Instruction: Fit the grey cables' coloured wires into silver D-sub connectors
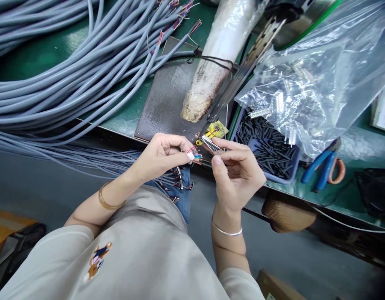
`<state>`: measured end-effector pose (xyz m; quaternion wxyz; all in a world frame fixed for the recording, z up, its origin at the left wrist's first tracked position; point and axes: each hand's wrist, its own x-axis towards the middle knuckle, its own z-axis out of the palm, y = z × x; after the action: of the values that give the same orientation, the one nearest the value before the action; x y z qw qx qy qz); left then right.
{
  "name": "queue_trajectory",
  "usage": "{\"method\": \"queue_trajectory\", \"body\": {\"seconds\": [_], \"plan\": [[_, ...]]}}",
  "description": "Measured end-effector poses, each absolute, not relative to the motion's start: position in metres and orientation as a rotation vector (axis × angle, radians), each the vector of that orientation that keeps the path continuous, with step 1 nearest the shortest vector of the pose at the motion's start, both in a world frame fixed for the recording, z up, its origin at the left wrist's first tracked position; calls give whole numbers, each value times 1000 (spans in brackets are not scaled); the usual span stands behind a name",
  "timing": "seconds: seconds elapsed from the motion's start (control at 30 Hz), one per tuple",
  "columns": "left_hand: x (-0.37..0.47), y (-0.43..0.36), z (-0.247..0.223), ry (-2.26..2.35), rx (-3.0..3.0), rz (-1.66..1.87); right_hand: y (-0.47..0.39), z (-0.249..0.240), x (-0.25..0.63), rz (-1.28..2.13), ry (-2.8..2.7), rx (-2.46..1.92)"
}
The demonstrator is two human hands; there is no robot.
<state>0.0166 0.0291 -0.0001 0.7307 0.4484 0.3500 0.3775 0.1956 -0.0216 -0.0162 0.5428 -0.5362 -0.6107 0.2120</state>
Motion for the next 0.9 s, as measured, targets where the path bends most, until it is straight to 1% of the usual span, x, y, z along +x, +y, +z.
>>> {"method": "queue_trajectory", "body": {"seconds": [0.13, 0.3, 0.4, 0.57, 0.77, 0.9], "plan": [[14, 25, -4, 733, 1070, 742, -24, -9, 201, 512, -1577, -1269], [13, 22, -4, 740, 1138, 661, -28, -3, 207, 660, -1683, -1275], [13, 20, -4, 761, 1120, 674, -30, -4, 208, 708, -1641, -1287], [12, 19, -4, 762, 1052, 698, -30, -8, 204, 541, -1523, -1294], [11, 19, -3, 754, 1023, 658, -30, -7, 205, 699, -1626, -1262], [12, 18, -5, 756, 980, 753, -32, -8, 205, 718, -1524, -1289]]}}
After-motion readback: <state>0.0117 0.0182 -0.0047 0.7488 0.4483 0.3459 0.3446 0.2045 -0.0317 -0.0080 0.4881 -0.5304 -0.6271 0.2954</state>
